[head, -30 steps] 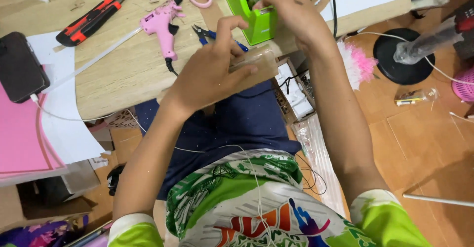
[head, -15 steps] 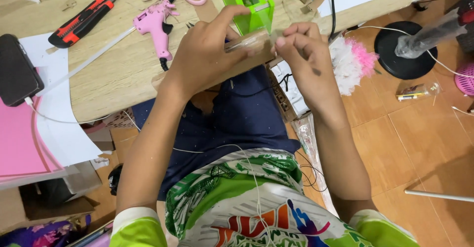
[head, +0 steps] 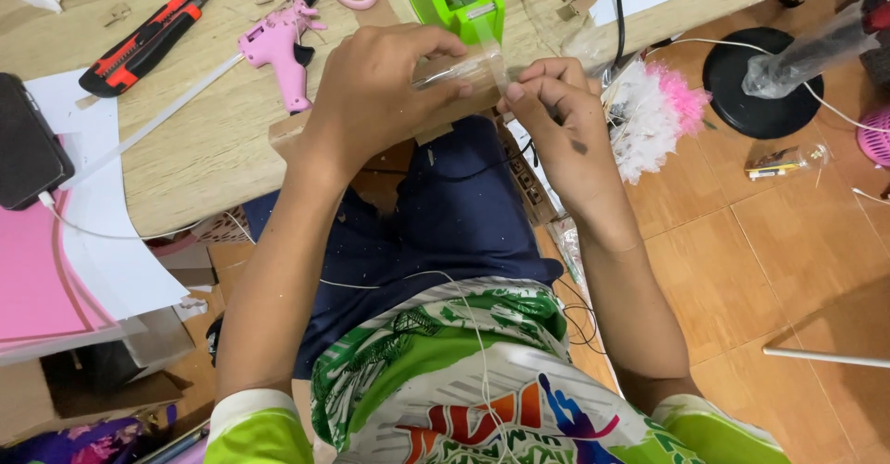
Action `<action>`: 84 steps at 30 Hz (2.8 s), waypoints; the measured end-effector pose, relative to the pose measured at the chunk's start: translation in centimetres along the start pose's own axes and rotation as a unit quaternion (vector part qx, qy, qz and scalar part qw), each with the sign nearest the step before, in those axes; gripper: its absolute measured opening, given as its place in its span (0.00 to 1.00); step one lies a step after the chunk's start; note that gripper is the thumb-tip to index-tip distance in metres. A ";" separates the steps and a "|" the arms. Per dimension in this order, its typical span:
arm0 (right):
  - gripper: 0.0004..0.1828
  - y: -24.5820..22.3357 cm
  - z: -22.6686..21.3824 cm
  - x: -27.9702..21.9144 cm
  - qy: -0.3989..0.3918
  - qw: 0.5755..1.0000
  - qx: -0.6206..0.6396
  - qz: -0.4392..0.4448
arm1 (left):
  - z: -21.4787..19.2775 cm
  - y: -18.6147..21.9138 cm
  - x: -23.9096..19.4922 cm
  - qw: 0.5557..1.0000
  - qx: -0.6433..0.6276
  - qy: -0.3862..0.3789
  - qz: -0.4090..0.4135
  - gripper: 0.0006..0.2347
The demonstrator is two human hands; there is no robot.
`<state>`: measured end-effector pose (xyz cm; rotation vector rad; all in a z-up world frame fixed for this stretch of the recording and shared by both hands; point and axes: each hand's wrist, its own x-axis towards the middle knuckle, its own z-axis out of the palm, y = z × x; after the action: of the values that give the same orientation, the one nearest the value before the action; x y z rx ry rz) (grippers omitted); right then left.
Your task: The person assembles a rectangular cardboard box by folding flaps and securing them with clear packing tape. They repeatedly rotate the box, apply tape to edges, and press the tape down to seal the seams.
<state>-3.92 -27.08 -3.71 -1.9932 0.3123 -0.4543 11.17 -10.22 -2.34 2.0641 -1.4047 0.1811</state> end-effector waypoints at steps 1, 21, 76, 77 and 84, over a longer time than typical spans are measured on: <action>0.16 0.2 0.1 -0.1 0.001 1.000 0.000 0.000 | -0.1 0.3 -0.2 1.000 0.000 -0.001 0.001 0.12; 0.13 1.2 0.5 -1.9 0.041 0.998 0.012 -0.045 | -0.1 1.8 -0.6 0.980 0.154 0.038 0.122 0.12; 0.31 4.3 2.4 -2.1 0.027 0.998 -0.034 0.035 | -0.2 0.3 -0.7 0.991 -0.003 -0.031 0.133 0.17; 0.29 4.3 2.4 -2.2 0.034 0.999 0.011 0.022 | -0.4 0.5 -0.7 0.990 0.016 -0.023 0.135 0.16; 0.10 4.7 2.5 0.1 0.069 0.993 0.063 -0.078 | 0.1 0.9 -0.9 0.994 0.016 -0.018 0.106 0.15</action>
<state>-2.81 -27.22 -8.88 -1.8740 0.2079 -0.6959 9.96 -9.76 -2.39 1.9500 -1.6534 0.2578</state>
